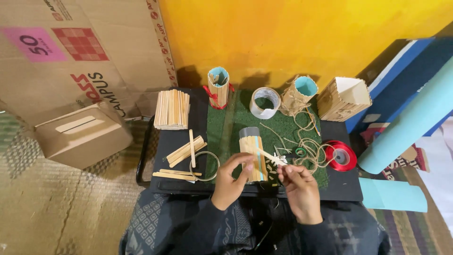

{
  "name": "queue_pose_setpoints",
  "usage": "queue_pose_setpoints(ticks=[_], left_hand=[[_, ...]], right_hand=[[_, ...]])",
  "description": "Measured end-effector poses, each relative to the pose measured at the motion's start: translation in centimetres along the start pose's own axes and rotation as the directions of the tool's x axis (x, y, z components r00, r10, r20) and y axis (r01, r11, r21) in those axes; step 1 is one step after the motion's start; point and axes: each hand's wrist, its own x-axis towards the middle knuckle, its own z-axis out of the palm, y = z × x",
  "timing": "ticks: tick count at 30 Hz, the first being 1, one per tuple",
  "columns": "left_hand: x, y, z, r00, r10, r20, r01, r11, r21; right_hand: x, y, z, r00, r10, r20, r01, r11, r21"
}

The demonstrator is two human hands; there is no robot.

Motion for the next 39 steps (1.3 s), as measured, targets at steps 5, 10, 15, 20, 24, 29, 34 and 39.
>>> queue_pose_setpoints(ticks=[5,10,15,20,24,29,34,39], left_hand=[[-1.7,-1.9,0.6,0.989,-0.145,0.030,0.145,0.905,-0.400],[-2.2,-2.5,0.7,0.968,-0.246,0.038,0.233,0.839,-0.493],[-2.0,-2.3,0.5,0.961,-0.265,0.076,0.266,0.823,-0.502],[-2.3,-3.4,0.8,0.952,-0.283,0.120,0.302,0.794,-0.528],[-1.8,-2.8,1.1,0.957,-0.268,0.112,0.289,0.917,-0.273],[-0.9,-1.8,1.6,0.995,-0.049,-0.089,0.054,0.997,0.058],[-0.9,-2.2,0.9,0.992,0.030,-0.126,-0.016,0.993,0.114],[-0.7,-3.2,-1.4,0.973,-0.036,-0.229,0.102,0.954,0.282]], right_hand=[[-2.5,1.9,0.5,0.998,0.052,0.031,-0.052,0.999,0.008],[-4.1,3.2,0.9,0.997,0.068,0.022,-0.067,0.997,-0.041],[-5.1,3.1,2.1,0.985,0.166,-0.050,-0.172,0.970,-0.173],[-5.6,3.2,2.9,0.989,0.143,-0.028,-0.146,0.964,-0.220],[-5.2,3.1,2.5,0.984,0.055,-0.168,-0.104,0.949,-0.299],[-4.7,2.2,3.1,0.955,-0.223,-0.194,0.114,0.883,-0.454],[-2.8,0.1,3.0,0.895,-0.407,-0.180,0.179,0.699,-0.692],[3.1,-0.8,0.2,0.864,-0.504,0.010,0.255,0.419,-0.871]])
